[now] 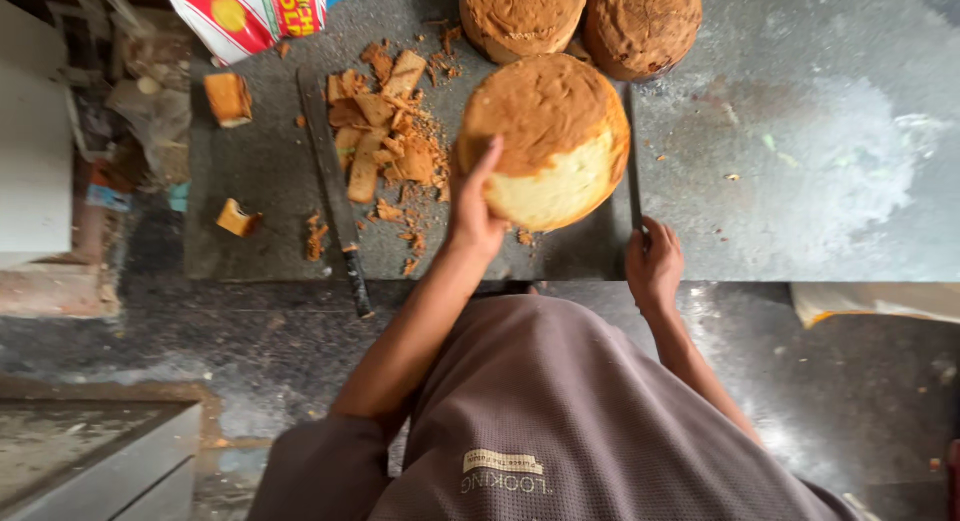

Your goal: The person trims the outer crust from several round cakes using a long knife, handling the cakes by hand on a stone counter.

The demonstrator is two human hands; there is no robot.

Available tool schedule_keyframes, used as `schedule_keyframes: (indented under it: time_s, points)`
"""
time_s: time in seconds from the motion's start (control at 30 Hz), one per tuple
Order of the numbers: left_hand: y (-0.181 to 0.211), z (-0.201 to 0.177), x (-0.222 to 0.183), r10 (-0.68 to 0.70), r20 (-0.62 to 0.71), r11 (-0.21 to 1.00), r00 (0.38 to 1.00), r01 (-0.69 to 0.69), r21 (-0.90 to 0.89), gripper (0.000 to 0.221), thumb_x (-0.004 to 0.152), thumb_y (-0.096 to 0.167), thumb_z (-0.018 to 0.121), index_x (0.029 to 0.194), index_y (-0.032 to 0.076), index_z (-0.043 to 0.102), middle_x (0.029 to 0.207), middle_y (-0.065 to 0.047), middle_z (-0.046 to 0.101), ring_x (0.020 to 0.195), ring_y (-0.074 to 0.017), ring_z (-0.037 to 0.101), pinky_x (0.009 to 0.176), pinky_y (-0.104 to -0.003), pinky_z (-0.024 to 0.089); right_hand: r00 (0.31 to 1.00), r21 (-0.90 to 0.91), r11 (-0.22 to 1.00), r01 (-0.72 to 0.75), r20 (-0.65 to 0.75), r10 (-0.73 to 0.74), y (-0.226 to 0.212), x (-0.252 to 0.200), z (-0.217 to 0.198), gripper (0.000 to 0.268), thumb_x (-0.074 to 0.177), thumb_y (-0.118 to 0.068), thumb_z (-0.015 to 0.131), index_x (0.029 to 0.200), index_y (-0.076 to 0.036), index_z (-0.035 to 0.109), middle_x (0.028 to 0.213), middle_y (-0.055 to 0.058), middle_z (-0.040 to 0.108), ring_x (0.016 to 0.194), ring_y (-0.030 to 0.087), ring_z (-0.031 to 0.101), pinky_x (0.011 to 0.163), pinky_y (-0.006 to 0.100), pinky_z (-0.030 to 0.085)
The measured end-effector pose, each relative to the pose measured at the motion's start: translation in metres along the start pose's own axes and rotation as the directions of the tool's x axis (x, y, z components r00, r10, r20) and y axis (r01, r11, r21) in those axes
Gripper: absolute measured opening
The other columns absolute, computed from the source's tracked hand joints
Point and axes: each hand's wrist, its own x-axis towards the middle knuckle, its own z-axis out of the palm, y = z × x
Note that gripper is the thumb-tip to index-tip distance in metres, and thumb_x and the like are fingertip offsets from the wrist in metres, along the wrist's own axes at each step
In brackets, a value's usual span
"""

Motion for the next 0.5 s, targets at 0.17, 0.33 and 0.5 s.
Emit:
schedule_keyframes:
  time_s: [0.17, 0.33, 0.5]
  points:
    - [-0.061, -0.002, 0.004, -0.362, -0.067, 0.891, 0.930, 0.367, 0.268, 0.102, 0.069, 0.048, 0.086, 0.151, 0.008, 0.040, 0.142, -0.011, 0.051, 0.133, -0.0312, 0.045, 0.109, -0.054, 0.042, 0.987, 0.055, 0.989, -0.140, -0.069, 0.144, 0.030, -0.025, -0.015, 0.024, 0.099, -0.009, 0.066, 0.121, 0.002, 0.068, 0.098, 0.014, 0.067, 0.081, 0.026, 0.061, 0.074, 0.040, 0.050]
    - [-0.073, -0.032, 0.008, -0.531, -0.148, 0.823, 0.834, 0.549, 0.143, 0.112, 0.070, 0.056, 0.083, 0.156, 0.008, 0.028, 0.145, -0.019, 0.044, 0.134, -0.0331, 0.044, 0.114, -0.049, 0.039, 0.959, 0.095, 0.966, -0.240, -0.131, 0.251, 0.043, -0.034, -0.008, 0.025, 0.099, -0.010, 0.066, 0.121, 0.001, 0.069, 0.097, 0.013, 0.067, 0.078, 0.022, 0.061, 0.072, 0.038, 0.050]
    - [-0.064, -0.020, -0.006, -0.685, -0.187, 0.656, 0.704, 0.708, 0.262, 0.113, 0.071, 0.052, 0.081, 0.156, 0.010, 0.018, 0.146, -0.021, 0.038, 0.131, -0.0394, 0.052, 0.113, -0.053, 0.047, 0.944, 0.144, 0.946, -0.291, -0.114, 0.308, 0.040, -0.043, -0.010, 0.027, 0.098, -0.010, 0.065, 0.122, 0.001, 0.069, 0.094, 0.013, 0.067, 0.078, 0.021, 0.061, 0.072, 0.038, 0.050]
